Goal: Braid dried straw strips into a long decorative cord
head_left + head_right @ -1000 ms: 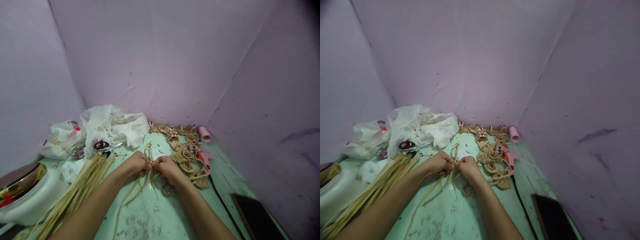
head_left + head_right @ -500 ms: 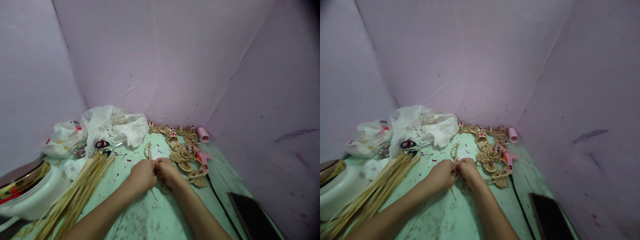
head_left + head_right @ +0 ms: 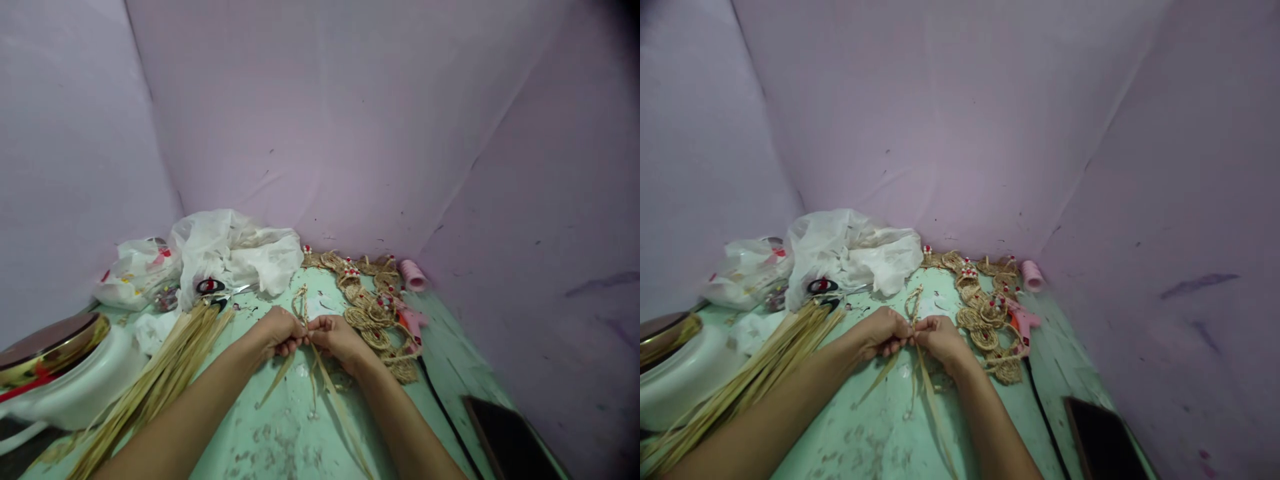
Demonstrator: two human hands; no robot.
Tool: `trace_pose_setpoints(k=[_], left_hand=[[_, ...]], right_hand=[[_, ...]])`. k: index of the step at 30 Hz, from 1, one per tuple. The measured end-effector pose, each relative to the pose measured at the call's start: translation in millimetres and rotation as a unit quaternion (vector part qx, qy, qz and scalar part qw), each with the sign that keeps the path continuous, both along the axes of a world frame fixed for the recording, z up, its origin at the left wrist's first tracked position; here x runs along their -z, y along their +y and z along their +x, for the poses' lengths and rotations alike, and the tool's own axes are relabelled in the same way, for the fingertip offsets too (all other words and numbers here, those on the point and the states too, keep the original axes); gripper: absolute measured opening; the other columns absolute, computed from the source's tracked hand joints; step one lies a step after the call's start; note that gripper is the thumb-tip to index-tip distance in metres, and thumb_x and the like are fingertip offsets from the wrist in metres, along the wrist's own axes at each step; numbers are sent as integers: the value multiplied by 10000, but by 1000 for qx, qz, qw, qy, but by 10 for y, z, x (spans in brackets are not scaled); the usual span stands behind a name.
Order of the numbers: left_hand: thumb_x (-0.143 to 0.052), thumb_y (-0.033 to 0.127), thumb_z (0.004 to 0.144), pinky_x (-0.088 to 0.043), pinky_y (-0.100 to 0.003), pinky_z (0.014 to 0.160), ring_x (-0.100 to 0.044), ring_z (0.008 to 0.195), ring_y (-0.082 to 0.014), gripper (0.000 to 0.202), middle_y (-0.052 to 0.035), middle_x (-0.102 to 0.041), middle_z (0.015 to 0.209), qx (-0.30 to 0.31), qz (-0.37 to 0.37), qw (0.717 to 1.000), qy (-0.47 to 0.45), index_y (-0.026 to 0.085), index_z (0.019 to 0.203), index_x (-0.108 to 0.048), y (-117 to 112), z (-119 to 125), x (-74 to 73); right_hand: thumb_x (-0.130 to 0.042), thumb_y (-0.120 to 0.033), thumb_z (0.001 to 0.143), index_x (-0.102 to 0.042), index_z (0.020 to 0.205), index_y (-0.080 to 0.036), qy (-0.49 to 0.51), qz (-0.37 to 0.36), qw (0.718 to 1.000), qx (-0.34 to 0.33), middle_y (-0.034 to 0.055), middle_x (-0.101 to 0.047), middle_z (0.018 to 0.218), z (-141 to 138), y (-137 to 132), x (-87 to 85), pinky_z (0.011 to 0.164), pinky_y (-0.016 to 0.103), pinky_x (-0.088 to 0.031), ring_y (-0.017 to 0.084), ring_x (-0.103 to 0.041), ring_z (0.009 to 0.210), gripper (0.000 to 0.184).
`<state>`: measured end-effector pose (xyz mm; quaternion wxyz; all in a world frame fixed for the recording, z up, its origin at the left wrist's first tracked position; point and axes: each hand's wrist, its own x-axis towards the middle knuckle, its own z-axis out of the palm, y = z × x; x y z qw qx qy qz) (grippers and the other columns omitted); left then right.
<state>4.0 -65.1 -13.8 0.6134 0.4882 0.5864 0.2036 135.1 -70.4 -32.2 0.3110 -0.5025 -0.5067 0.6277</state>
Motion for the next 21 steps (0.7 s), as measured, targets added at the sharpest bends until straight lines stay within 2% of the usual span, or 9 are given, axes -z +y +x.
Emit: trace_pose_setpoints(k=[3,7,10,14,16,18,21], left_hand=[[-489,131,544,-170,-186,296,-299,255,-64,115,48,-346,294,-21,43,995,82,133,431,-467,0,-4,15],[-481,99,531,-108,-190,307,-209,247,-37,168,73,-270,273,-32,71,997,30,151,396,-396,-35,25,7],[-492,96,528,-91,-187,312,-173,262,-23,138,79,-272,286,-55,64,996,-13,141,417,-423,-63,47,-8],[-503,103,528,-81,-185,316,-163,272,-22,94,77,-288,298,-75,43,995,-39,133,452,-457,-63,49,-26],[-506,104,525,-74,-188,318,-152,279,-24,94,79,-269,297,-73,36,996,-39,136,452,-456,-51,47,-24],[-507,101,522,-73,-192,324,-149,289,-27,116,80,-249,299,-73,33,996,-31,143,439,-437,-39,48,-5],[-517,79,509,-96,-198,344,-190,320,-33,141,74,-267,319,-84,45,995,-19,144,427,-422,-46,54,65]], right_hand=[[-523,-98,550,-535,557,-129,-95,94,991,-1,-13,-541,508,-14,28,60,427,167,-267,55,-396,448,34],[-541,-146,572,-600,582,-125,-248,168,954,-3,-3,-544,506,53,34,23,444,184,-279,77,-417,474,64],[-548,-186,592,-625,580,-122,-304,156,939,-29,-4,-520,469,153,18,-87,428,191,-267,75,-392,441,101],[-538,-203,615,-599,546,-120,-303,82,948,-47,-10,-483,419,320,31,-163,404,190,-270,71,-385,390,124],[-528,-209,621,-590,544,-123,-309,69,947,-59,-7,-494,427,418,47,-171,407,188,-281,75,-405,392,131],[-533,-209,611,-603,571,-125,-340,98,934,-55,2,-530,467,510,48,-198,424,189,-291,83,-435,428,116],[-536,-221,608,-629,629,-132,-387,189,902,1,23,-586,555,560,13,-327,457,195,-305,108,-486,511,131]])
